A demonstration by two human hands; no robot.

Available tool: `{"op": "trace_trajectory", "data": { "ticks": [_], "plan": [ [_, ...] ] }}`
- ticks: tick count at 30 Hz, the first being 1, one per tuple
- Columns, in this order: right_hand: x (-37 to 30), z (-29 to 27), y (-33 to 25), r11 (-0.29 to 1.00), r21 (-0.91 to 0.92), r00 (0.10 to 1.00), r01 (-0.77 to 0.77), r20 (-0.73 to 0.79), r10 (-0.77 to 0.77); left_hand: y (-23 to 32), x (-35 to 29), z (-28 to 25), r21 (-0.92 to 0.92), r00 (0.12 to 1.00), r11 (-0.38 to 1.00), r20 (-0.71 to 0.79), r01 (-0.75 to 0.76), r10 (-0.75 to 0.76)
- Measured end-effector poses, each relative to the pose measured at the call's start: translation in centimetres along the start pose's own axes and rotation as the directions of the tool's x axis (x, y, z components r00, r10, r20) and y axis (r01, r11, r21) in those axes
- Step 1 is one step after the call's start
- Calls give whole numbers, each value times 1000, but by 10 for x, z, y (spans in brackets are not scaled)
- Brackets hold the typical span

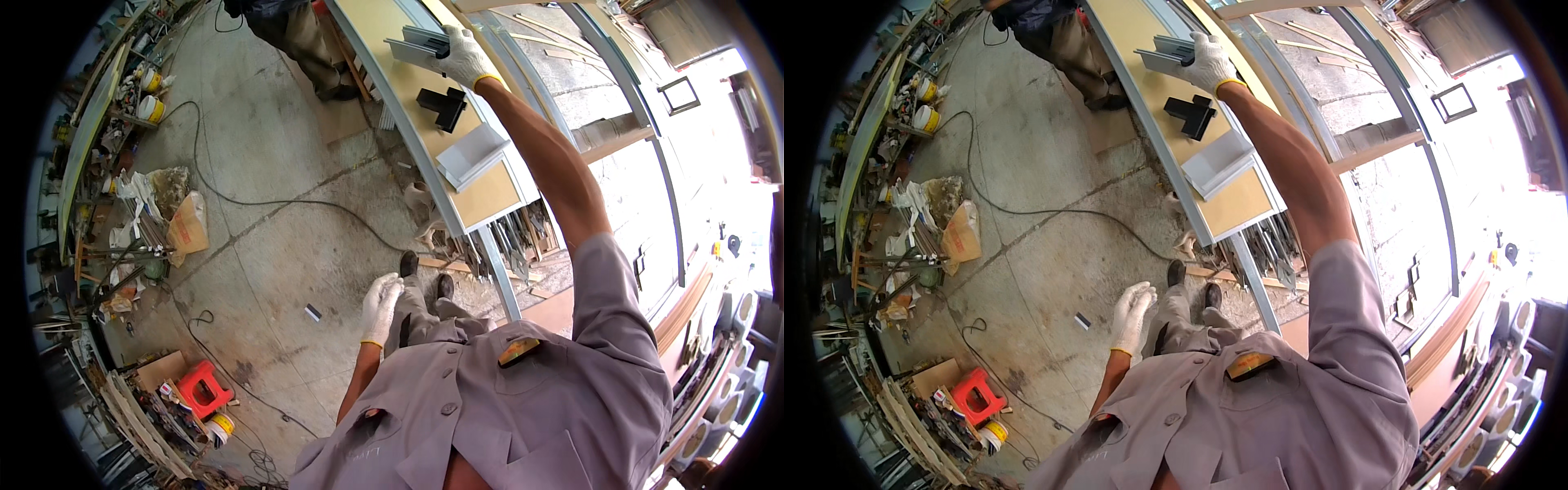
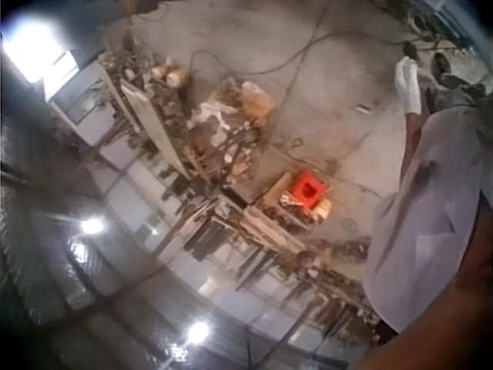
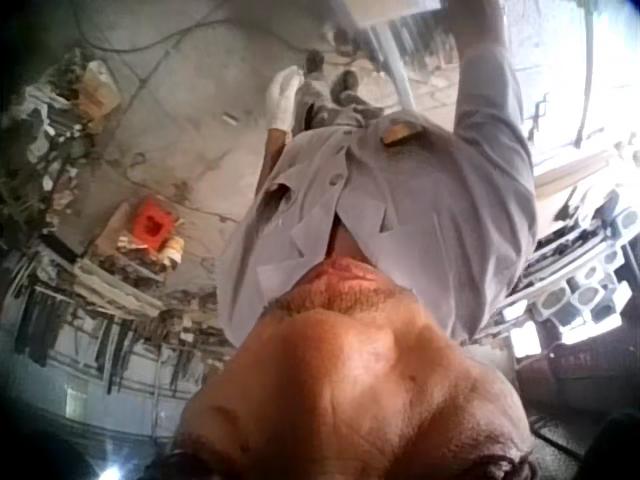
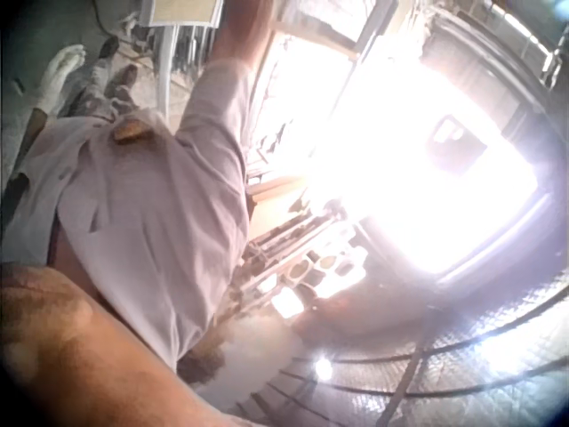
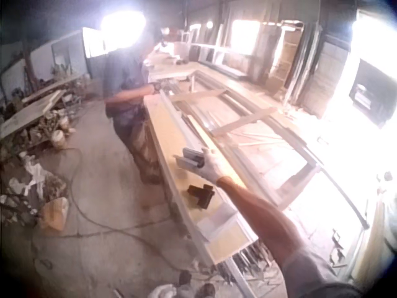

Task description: The person assembles metal frame components by inserting black plastic corner connectors into aluminum extrusions. They use a tape measure to check dimensions and a red marker to mark the metal pieces before fitting them together.

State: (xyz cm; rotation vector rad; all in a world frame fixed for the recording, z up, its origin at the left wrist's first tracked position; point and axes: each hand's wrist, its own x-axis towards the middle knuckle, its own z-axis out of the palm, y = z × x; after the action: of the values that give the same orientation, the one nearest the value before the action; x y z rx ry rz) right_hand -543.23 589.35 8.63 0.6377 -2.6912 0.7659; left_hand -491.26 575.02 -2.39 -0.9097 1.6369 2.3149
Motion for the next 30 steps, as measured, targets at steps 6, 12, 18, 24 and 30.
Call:
{"op": "trace_trajectory", "data": {
  "ticks": [6, 12, 18, 24, 30],
  "plan": [
    [5, 27, 2, 988, -99, 963, -115, 234, 135, 14, 17, -28, 11, 1000, 1000, -29, 0, 1],
    [-2, -14, -8, 997, -18, 915, -72, 397, 73, 51, 58, -29, 362, 990, 922, 69, -138, 121],
    [-77, -92, 14, 975, 98, 974, -200, 130, 187, 178, 140, 39, 683, 727, 356, 381, -638, 571],
    [-191, -104, -28, 788, -34, 746, -614, 300, 594, 266, 248, 133, 570, 361, -261, 749, -779, 556],
    [-208, -83, -57, 377, 527, 575, -762, 282, 768, 278, 282, 174, 521, 417, -464, 853, -717, 313]
  ]
}}
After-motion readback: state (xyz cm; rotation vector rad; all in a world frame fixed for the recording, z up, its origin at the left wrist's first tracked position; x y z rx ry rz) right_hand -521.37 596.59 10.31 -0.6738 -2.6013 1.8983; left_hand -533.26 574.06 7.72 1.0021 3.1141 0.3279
